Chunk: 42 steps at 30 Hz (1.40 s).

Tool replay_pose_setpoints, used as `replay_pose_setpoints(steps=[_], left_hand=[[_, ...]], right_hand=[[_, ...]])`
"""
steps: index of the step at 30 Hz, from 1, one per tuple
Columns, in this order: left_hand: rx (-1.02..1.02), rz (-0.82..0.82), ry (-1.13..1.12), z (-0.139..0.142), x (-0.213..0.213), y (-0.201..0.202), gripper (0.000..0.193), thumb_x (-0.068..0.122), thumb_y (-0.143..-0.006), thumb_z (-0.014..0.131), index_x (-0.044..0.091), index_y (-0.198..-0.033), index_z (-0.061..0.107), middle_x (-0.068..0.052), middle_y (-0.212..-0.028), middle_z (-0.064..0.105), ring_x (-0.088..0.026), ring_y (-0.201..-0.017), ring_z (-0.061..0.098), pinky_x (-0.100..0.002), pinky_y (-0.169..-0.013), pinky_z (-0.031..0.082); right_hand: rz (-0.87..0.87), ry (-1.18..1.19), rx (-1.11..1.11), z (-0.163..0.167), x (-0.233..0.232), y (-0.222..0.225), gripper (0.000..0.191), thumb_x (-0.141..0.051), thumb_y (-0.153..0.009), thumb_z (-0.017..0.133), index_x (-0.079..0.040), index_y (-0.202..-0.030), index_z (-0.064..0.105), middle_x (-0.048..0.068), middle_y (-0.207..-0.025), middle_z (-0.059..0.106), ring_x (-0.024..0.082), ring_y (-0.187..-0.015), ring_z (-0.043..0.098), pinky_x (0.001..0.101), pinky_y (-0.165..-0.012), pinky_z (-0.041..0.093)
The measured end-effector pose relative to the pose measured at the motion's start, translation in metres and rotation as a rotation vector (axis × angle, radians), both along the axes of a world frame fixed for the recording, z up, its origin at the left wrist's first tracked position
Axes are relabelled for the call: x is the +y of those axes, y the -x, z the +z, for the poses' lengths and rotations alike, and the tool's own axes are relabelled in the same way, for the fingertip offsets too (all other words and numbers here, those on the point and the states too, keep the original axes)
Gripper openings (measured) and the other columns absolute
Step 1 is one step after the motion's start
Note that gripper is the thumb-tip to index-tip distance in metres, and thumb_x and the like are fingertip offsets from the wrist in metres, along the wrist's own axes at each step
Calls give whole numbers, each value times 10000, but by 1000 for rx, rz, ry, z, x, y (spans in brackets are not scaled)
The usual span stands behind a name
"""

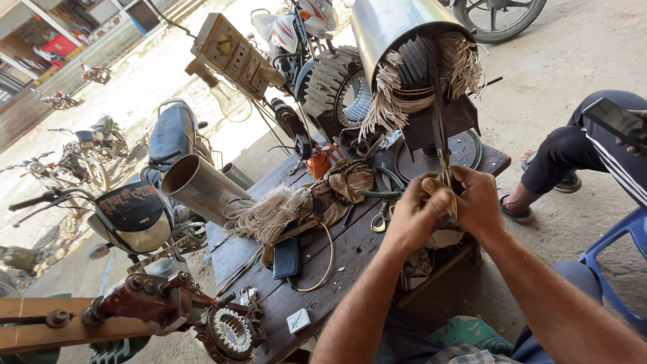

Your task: The person uses shears to repeatedly trim protruding copper wire strands from a cylindrical metal component mounted on a workbench. The person holds the component with one hand and cuts the wires with the other, occasionally adjusting the component's position.

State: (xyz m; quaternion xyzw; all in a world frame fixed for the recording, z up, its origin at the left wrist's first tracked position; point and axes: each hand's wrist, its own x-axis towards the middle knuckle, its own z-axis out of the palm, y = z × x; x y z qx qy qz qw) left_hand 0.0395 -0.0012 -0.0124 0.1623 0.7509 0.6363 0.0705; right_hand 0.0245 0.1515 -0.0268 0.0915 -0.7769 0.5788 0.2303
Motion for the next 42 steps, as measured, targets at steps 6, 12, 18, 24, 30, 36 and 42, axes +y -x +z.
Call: replay_pose_setpoints(steps=[6,12,18,24,30,36,42], left_hand=[[-129,-72,-24,11,16,-12,1146,752,-776,686,21,-1567,296,-285,-1246,615,-326,-1123,673,-410,-844,613],[-162,-56,-196,14,26,9,1025,644,-825,704,-31,-1510,348,-272,-1190,582,-342,-1024,635,-463,-733,571],[-140,5,-331,-11,46,26,788,480,-913,662,-20,-1456,387,-211,-1267,539,-262,-1186,577,-459,-951,527],[-149,36,-256,-14,45,25,617,423,-978,555,-70,-1344,494,-199,-1192,578,-281,-1117,583,-433,-886,515],[-41,51,-318,-2,51,6,572,353,-930,596,-12,-1362,512,-130,-1219,619,-202,-1166,593,-363,-1018,476],[11,116,-330,-2,52,3,558,345,-922,629,-38,-1316,530,-132,-1174,643,-202,-1110,615,-347,-983,502],[42,228,-147,-8,61,-14,565,404,-888,634,-49,-1221,574,-174,-1074,709,-236,-1030,685,-370,-918,546]], right_hand=[[55,-35,-6,8,8,11,554,-611,-844,744,-59,-818,695,27,-636,661,122,-558,593,310,-532,455],[24,-105,37,14,8,29,555,-603,-857,751,-51,-874,697,29,-685,688,133,-598,661,317,-554,507],[-35,-202,21,12,7,35,572,-597,-847,760,-31,-875,682,84,-665,665,227,-579,637,380,-603,498],[-102,-277,190,10,7,28,460,-505,-935,784,-66,-836,692,61,-699,688,225,-649,651,407,-781,478],[-39,-102,-14,19,7,21,430,-461,-822,848,-61,-804,693,53,-630,661,151,-536,590,333,-534,454],[-56,-62,-7,16,6,10,458,-418,-856,859,-26,-762,643,49,-584,587,118,-521,489,327,-507,390],[-10,-27,55,-3,15,2,402,-348,-874,839,-36,-732,629,9,-589,560,73,-570,466,290,-506,377]])
